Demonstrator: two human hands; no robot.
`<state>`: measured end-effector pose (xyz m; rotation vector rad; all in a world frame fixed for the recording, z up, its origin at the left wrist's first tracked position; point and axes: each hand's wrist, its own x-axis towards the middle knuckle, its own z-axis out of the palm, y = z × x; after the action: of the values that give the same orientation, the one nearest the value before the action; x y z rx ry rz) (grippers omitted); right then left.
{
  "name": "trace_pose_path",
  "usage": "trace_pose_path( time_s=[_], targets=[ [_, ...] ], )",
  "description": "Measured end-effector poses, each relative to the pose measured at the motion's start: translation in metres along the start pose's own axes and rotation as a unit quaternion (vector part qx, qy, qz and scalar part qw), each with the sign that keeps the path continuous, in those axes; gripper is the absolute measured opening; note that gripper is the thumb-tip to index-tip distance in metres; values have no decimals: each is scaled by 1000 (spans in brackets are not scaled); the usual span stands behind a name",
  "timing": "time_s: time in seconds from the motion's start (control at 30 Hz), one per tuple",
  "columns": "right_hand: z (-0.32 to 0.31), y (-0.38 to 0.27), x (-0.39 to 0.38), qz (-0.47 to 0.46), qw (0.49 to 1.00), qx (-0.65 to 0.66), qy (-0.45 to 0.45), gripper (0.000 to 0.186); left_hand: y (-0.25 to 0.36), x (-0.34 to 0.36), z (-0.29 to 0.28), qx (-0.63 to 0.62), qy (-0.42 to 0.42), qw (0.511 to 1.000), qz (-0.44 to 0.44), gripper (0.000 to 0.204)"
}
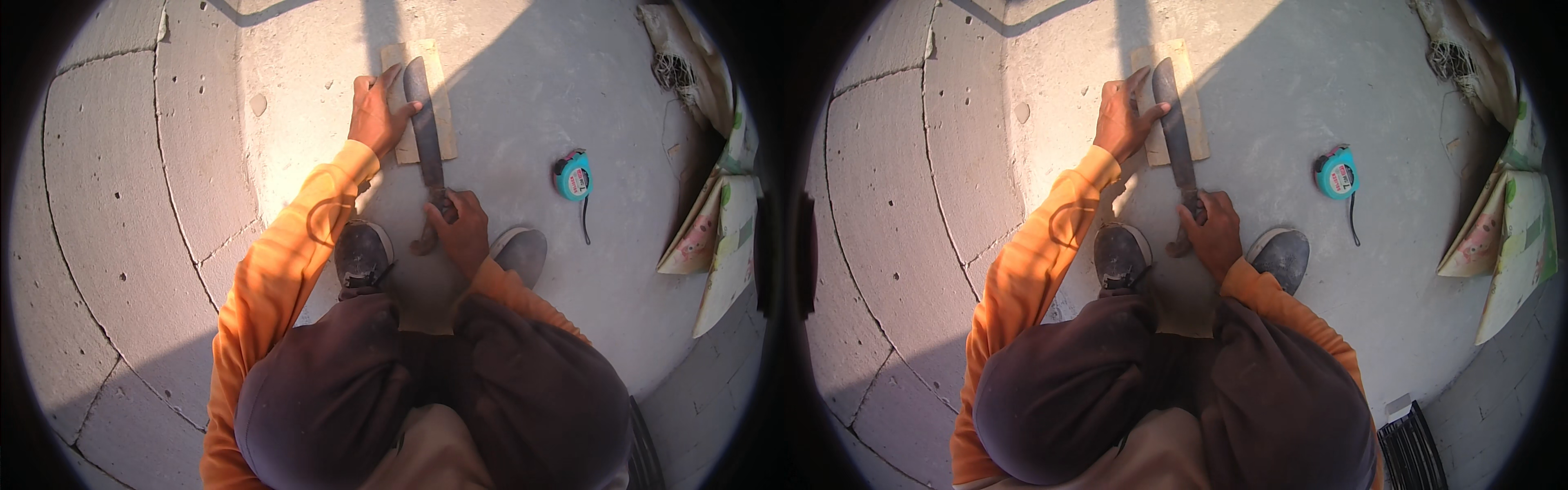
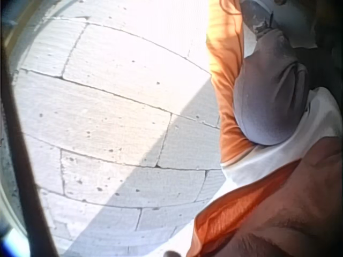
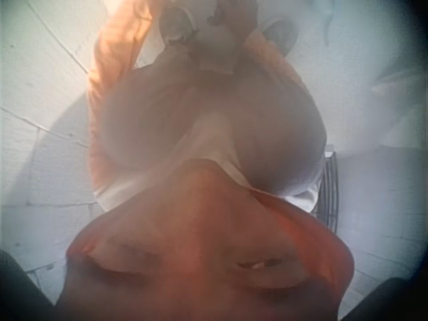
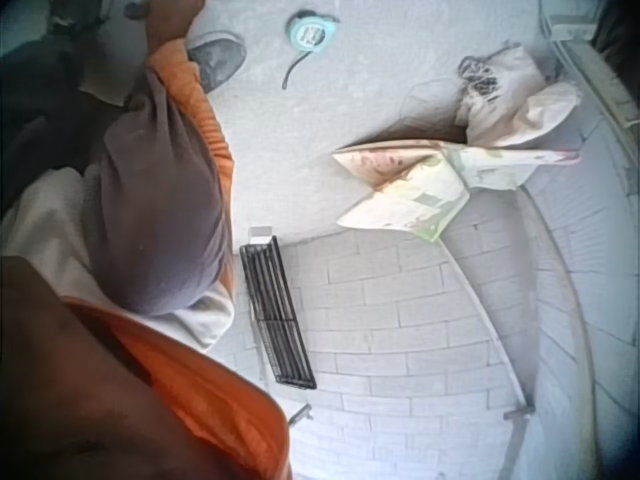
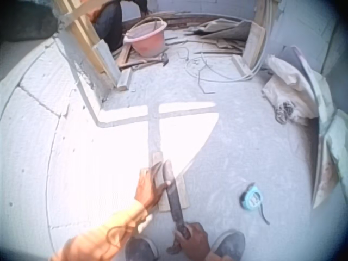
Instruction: The person measures a small wooden block with a tape measure, marks it with a pencil, and then uses a large knife to shave thin strips of wood from the surface.
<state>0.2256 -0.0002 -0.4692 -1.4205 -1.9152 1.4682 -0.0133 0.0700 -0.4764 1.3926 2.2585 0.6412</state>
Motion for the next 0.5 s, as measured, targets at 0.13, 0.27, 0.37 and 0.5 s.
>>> trace_pose_path(
  time_s=[0.13,0.27,0.37,0.5],
  targets=[
    [2,1,-1,15,1000,2,-1,46,0,1,-2,12,-9,1000,-10,77],
    [0,-1,0,14,1000,5,0,46,2,0,-5,9,-10,1000,-6,77],
    [0,0,0,12,1000,4,-6,46,2,-1,-4,7,-8,1000,-1,78],
    [0,1,0,8,1000,7,-2,44,2,-1,-3,13,-5,1000,2,77]
  ],
)
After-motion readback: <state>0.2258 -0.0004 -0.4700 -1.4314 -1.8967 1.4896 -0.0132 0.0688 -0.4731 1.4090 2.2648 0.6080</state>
